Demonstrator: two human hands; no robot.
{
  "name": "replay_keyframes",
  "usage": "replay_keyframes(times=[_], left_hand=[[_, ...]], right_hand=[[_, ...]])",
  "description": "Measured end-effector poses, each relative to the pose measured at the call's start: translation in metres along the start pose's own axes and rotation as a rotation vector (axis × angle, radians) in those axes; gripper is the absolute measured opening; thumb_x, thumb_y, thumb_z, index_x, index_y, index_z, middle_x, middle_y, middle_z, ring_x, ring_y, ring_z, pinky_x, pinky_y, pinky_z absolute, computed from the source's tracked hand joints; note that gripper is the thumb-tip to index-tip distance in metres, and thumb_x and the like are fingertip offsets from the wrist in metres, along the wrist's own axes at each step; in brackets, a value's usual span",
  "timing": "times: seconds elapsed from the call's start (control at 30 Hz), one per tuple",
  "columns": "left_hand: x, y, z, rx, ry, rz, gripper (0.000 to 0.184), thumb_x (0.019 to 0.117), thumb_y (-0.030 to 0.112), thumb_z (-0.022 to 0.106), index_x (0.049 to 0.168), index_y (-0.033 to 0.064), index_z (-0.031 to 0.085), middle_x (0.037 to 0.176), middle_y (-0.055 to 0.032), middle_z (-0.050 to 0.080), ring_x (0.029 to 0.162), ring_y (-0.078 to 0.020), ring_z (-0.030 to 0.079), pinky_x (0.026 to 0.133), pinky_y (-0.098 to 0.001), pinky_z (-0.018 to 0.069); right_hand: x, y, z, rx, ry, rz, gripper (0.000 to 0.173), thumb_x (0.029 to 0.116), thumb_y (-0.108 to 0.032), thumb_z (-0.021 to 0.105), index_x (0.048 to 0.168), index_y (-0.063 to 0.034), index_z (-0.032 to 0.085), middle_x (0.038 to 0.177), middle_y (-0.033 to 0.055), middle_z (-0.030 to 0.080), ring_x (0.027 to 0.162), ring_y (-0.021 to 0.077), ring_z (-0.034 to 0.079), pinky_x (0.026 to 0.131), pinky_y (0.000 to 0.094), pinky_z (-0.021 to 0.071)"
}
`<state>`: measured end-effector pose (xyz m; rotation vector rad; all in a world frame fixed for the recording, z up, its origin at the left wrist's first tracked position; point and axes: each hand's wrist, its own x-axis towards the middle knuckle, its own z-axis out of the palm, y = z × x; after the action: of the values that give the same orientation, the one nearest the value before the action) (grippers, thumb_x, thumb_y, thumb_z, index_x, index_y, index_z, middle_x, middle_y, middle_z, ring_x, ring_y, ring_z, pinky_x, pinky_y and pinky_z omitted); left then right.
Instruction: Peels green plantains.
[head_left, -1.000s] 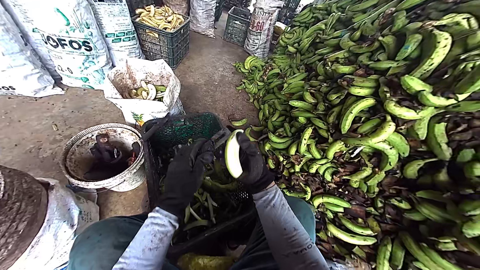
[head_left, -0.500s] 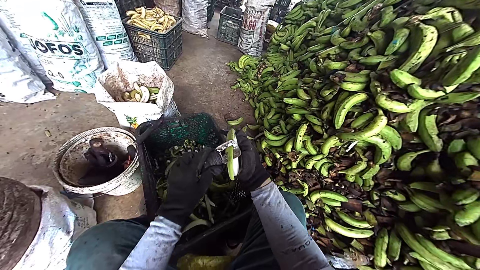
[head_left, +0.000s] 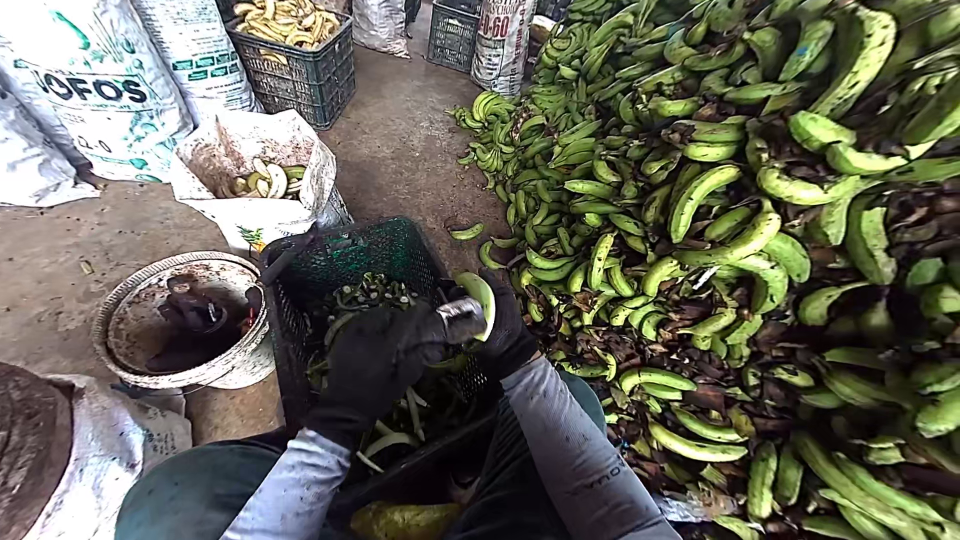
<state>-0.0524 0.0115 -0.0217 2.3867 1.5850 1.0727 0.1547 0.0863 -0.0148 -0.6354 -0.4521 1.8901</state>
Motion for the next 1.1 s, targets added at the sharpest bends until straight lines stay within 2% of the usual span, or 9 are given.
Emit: replay_keyframes(times=[0.17, 0.27, 0.37, 0.47, 0.63, 0.73, 0.83, 0.97, 1.1], left_hand=[[-0.005, 0.01, 0.019, 0.07, 0.069, 0.132, 0.052, 0.0973, 0.06, 0.054, 0.132, 0.0247, 0.071, 0.104, -0.0167, 0.072, 0.094, -0.0372, 0.07, 0.082, -0.0575, 0.0558], [-0.003, 0.016, 0.017, -0.034, -0.094, -0.097, 0.051, 0.097, 0.049, 0.057, 0.139, 0.0214, 0.065, 0.113, -0.0193, 0.07, 0.102, -0.0396, 0.068, 0.085, -0.059, 0.055], [0.007, 0.016, 0.007, -0.253, -0.266, -0.44, 0.051, 0.1035, 0.044, 0.05, 0.149, 0.0213, 0.055, 0.126, -0.0152, 0.067, 0.113, -0.0322, 0.065, 0.097, -0.0561, 0.0515], [0.008, 0.012, 0.004, -0.427, -0.247, -0.662, 0.049, 0.1044, 0.048, 0.051, 0.146, 0.0241, 0.055, 0.121, -0.0085, 0.069, 0.105, -0.023, 0.067, 0.093, -0.0512, 0.053], [0.007, -0.007, 0.001, -0.489, -0.158, -0.789, 0.036, 0.1102, 0.038, 0.043, 0.137, 0.0193, 0.059, 0.103, -0.0087, 0.069, 0.091, -0.021, 0.066, 0.084, -0.0479, 0.0535], [0.005, -0.008, -0.008, -0.429, -0.164, -0.675, 0.044, 0.1055, 0.049, 0.049, 0.14, 0.0236, 0.058, 0.108, -0.0064, 0.069, 0.091, -0.0197, 0.066, 0.084, -0.0481, 0.054], [-0.001, -0.005, -0.009, -0.213, -0.215, -0.351, 0.059, 0.1007, 0.058, 0.049, 0.146, 0.021, 0.057, 0.124, -0.012, 0.069, 0.11, -0.0293, 0.067, 0.096, -0.0565, 0.0525], [-0.011, 0.007, 0.003, -0.029, -0.129, 0.081, 0.06, 0.0988, 0.063, 0.048, 0.139, 0.022, 0.065, 0.109, -0.018, 0.072, 0.098, -0.0379, 0.07, 0.081, -0.058, 0.0568], [-0.007, 0.021, 0.014, -0.073, -0.195, -0.104, 0.051, 0.0972, 0.047, 0.058, 0.14, 0.0202, 0.064, 0.114, -0.0196, 0.07, 0.102, -0.04, 0.068, 0.084, -0.0587, 0.0559]], right_hand=[[0.0, -0.001, -0.01, 0.179, 0.086, 0.059, 0.053, 0.1061, -0.052, 0.027, 0.09, -0.0113, 0.057, 0.068, 0.0008, 0.057, 0.054, 0.0101, 0.059, 0.051, 0.0232, 0.0526], [-0.008, 0.006, 0.004, -0.105, 0.184, -0.009, 0.043, 0.1074, -0.046, 0.032, 0.097, -0.0142, 0.058, 0.073, 0.0014, 0.06, 0.061, 0.0113, 0.06, 0.055, 0.0279, 0.0535], [-0.016, 0.016, 0.009, -0.538, -0.014, -0.14, 0.038, 0.1103, -0.038, 0.03, 0.11, -0.0142, 0.06, 0.084, -0.0006, 0.063, 0.073, 0.0076, 0.062, 0.067, 0.027, 0.0559], [-0.018, 0.019, 0.005, -0.925, -0.168, -0.234, 0.038, 0.1088, -0.031, 0.033, 0.124, -0.0097, 0.06, 0.095, 0.0008, 0.065, 0.082, 0.0064, 0.062, 0.075, 0.0264, 0.0563], [-0.018, 0.019, 0.006, -0.672, -0.198, -0.051, 0.041, 0.1035, -0.033, 0.032, 0.118, -0.007, 0.061, 0.082, 0.0041, 0.065, 0.066, 0.0106, 0.061, 0.061, 0.0259, 0.0548], [-0.011, 0.01, -0.003, -0.322, -0.154, 0.03, 0.044, 0.1052, -0.044, 0.031, 0.111, -0.013, 0.061, 0.078, 0.0042, 0.063, 0.06, 0.0118, 0.061, 0.055, 0.0265, 0.0555], [-0.007, -0.003, -0.009, -0.079, -0.123, 0.062, 0.049, 0.1057, -0.05, 0.032, 0.102, -0.0138, 0.064, 0.08, 0.0043, 0.066, 0.067, 0.0126, 0.066, 0.06, 0.0294, 0.0589], [-0.006, -0.012, -0.01, -0.059, 0.01, 0.094, 0.045, 0.1059, -0.044, 0.033, 0.1, -0.0111, 0.063, 0.074, 0.0034, 0.062, 0.058, 0.0114, 0.061, 0.054, 0.0265, 0.0552], [-0.01, -0.001, -0.008, -0.169, 0.041, 0.144, 0.04, 0.1066, -0.042, 0.034, 0.098, -0.0138, 0.062, 0.076, 0.003, 0.065, 0.065, 0.0123, 0.064, 0.059, 0.0297, 0.0567]])
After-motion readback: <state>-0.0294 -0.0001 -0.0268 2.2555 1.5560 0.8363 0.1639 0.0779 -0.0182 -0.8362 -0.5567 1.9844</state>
